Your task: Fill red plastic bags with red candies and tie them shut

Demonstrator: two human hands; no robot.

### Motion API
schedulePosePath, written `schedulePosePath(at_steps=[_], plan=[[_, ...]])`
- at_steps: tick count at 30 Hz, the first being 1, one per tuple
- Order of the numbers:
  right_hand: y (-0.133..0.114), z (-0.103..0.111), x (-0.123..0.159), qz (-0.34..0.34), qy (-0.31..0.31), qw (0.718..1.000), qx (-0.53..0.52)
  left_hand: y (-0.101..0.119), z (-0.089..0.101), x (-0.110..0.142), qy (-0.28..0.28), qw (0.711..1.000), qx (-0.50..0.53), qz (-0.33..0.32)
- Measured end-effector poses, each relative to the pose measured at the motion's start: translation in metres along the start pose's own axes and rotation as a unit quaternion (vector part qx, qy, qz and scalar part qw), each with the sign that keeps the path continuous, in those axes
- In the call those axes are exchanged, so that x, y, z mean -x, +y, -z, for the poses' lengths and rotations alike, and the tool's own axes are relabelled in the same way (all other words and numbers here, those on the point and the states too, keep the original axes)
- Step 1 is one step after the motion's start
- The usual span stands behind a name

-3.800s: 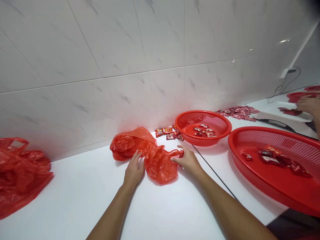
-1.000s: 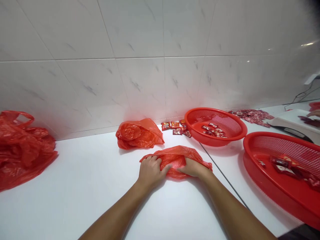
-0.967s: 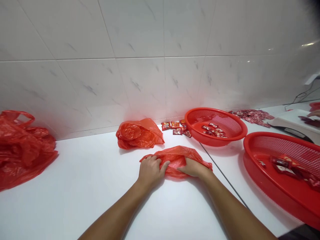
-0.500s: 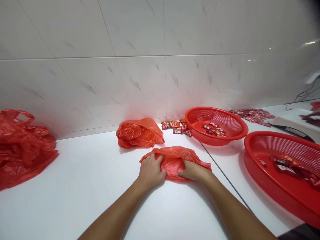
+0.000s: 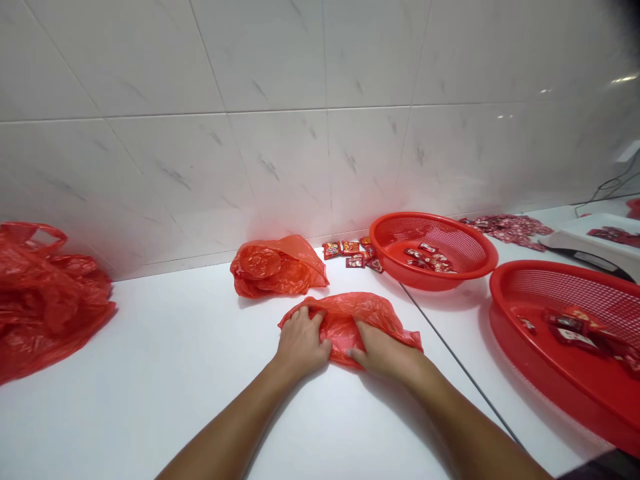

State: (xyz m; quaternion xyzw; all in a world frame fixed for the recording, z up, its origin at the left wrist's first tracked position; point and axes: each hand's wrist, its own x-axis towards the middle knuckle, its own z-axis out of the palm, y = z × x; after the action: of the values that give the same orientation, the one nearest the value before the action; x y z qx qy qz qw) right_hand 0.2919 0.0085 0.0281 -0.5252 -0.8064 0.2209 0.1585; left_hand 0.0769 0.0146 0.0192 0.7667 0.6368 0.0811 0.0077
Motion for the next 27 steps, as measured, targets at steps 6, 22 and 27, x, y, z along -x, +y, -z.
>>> schedulePosePath(at_steps=[6, 22, 27], plan=[[-0.016, 0.006, 0.012, 0.189, -0.016, 0.982, 0.017, -0.002, -0.001, -0.002, -0.005, 1.000, 0.004, 0.002], [0.031, 0.029, -0.018, -0.052, -0.068, 0.996, 0.001, 0.002, 0.028, 0.008, -0.079, 0.990, 0.027, -0.115], [0.036, 0.019, -0.025, -0.051, -0.148, 0.988, -0.002, -0.003, 0.040, 0.028, -0.094, 0.988, 0.023, -0.123]])
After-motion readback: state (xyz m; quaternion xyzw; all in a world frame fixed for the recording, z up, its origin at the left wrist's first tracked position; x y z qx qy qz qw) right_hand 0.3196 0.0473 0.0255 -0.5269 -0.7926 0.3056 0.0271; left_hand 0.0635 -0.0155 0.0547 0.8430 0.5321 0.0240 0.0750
